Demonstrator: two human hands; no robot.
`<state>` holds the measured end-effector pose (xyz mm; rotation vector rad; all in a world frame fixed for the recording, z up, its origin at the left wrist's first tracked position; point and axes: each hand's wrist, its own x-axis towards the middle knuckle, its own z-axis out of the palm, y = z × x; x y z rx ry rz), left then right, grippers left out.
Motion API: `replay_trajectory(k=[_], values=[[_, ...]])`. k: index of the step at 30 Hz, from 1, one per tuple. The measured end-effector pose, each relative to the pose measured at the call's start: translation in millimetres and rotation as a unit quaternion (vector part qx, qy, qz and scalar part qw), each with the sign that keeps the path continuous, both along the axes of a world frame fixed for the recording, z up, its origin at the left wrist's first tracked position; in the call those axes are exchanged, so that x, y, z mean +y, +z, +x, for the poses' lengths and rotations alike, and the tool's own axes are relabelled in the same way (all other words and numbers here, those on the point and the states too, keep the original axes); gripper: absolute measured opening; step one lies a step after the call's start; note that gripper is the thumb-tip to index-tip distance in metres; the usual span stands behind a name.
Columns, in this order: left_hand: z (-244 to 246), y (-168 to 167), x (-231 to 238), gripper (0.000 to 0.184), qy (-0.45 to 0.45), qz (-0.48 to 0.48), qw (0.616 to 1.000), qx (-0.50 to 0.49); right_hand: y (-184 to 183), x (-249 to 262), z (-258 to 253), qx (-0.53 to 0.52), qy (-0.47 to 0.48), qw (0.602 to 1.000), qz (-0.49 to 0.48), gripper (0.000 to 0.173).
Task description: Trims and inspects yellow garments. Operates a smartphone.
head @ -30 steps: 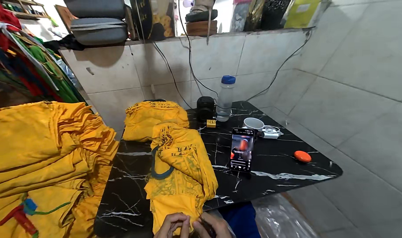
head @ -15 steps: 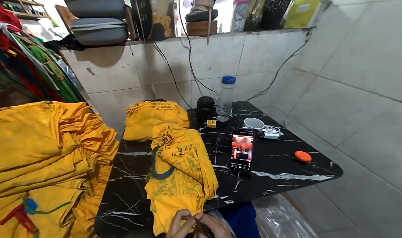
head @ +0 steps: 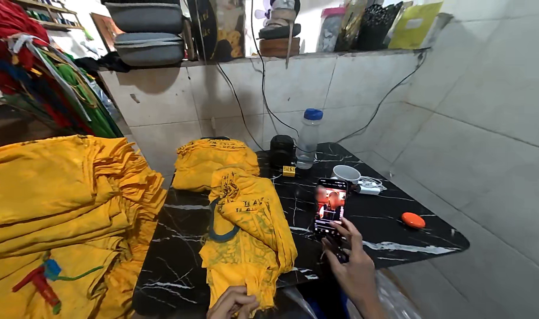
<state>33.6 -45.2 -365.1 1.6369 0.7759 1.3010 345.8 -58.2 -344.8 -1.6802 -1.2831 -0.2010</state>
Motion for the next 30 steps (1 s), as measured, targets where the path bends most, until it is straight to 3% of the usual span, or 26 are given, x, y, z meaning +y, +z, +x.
replay_trajectory(k=[7, 22, 27, 30], values=[[-2, 1, 1, 0.006, -0.039, -0.063, 0.997, -0.027, -1, 5, 4, -0.031, -0.022, 0.999, -0.022, 0.079], [-2, 1, 5, 0.007, -0.037, -0.119, 0.991, -0.037, -12, -7, 8, 0.001, -0.026, 0.999, -0.019, 0.068], [-4, 0, 6, 0.006, -0.040, -0.117, 0.991, -0.044, -10, -2, 12, -0.017, -0.040, 0.998, -0.034, 0.077], [-5, -2, 3, 0.005, -0.038, -0.127, 0.990, -0.050, -6, -4, 6, -0.010, -0.030, 0.999, -0.036, 0.074]])
